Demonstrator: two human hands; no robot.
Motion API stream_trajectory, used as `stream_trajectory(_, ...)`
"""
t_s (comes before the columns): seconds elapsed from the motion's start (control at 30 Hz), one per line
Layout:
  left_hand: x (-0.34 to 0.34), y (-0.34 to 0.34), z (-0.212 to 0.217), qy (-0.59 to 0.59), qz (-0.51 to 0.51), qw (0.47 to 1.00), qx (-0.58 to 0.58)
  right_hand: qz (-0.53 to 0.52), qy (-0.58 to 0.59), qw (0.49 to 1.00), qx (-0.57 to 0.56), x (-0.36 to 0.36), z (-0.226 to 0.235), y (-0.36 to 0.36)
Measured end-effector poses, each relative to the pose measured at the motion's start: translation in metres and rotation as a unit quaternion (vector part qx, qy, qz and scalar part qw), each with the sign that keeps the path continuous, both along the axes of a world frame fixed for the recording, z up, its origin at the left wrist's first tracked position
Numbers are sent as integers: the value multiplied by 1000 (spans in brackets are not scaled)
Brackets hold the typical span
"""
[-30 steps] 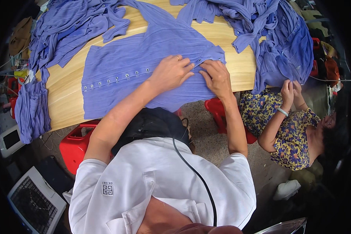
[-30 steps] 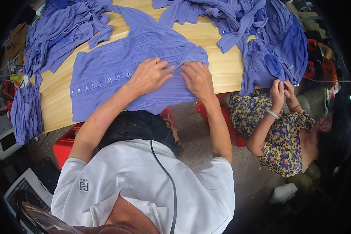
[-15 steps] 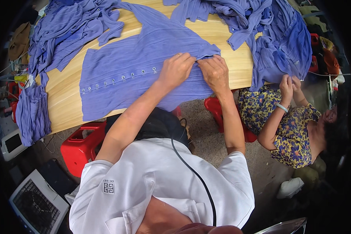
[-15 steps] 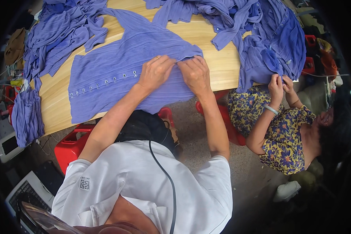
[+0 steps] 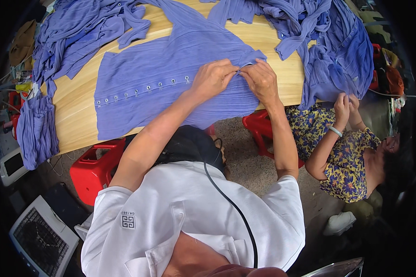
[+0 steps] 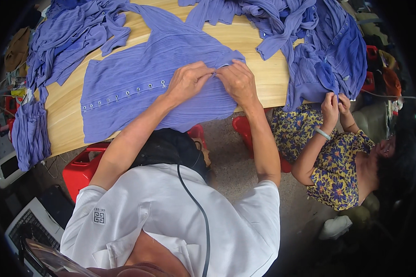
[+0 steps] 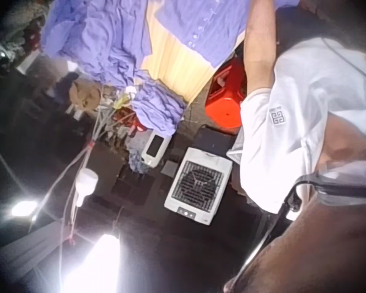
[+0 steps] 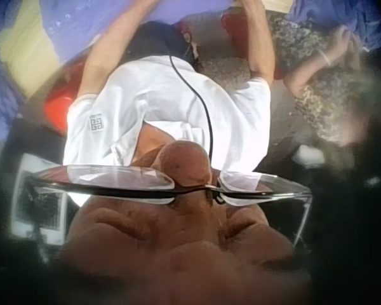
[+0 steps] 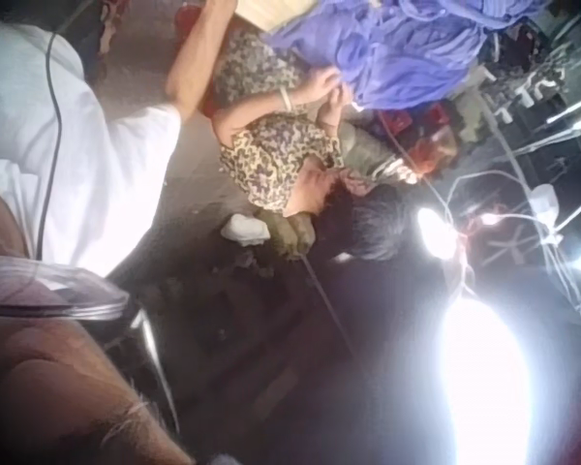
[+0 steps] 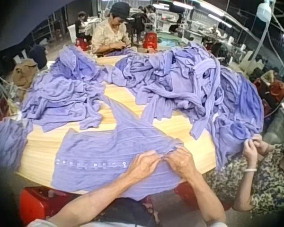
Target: Folding and stacking blue pleated garments on a work table.
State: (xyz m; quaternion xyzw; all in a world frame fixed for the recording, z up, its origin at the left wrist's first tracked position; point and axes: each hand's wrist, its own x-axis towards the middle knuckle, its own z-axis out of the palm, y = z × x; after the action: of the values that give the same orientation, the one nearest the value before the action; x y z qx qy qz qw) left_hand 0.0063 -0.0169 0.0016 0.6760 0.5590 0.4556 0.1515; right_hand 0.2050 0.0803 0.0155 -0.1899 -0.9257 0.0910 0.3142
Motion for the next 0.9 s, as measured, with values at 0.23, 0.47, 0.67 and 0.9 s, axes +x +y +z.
stream_trajectory(0.23,-4,-1,3,144,-54,987,36,-14,-62,995,82,13,6,-13)
stream_trajectory(0.47,11,-6,18,244,-54,967,42,-86,-31,993,-80,37,9,-20)
stream_trajectory(0.67,38,20,13,211,25,975,-59,-70,18,981,-179,44,-2,-10)
stream_trajectory(0.9,41,16,-2,140,53,987,50,-68,-116,987,-89,42,27,-16)
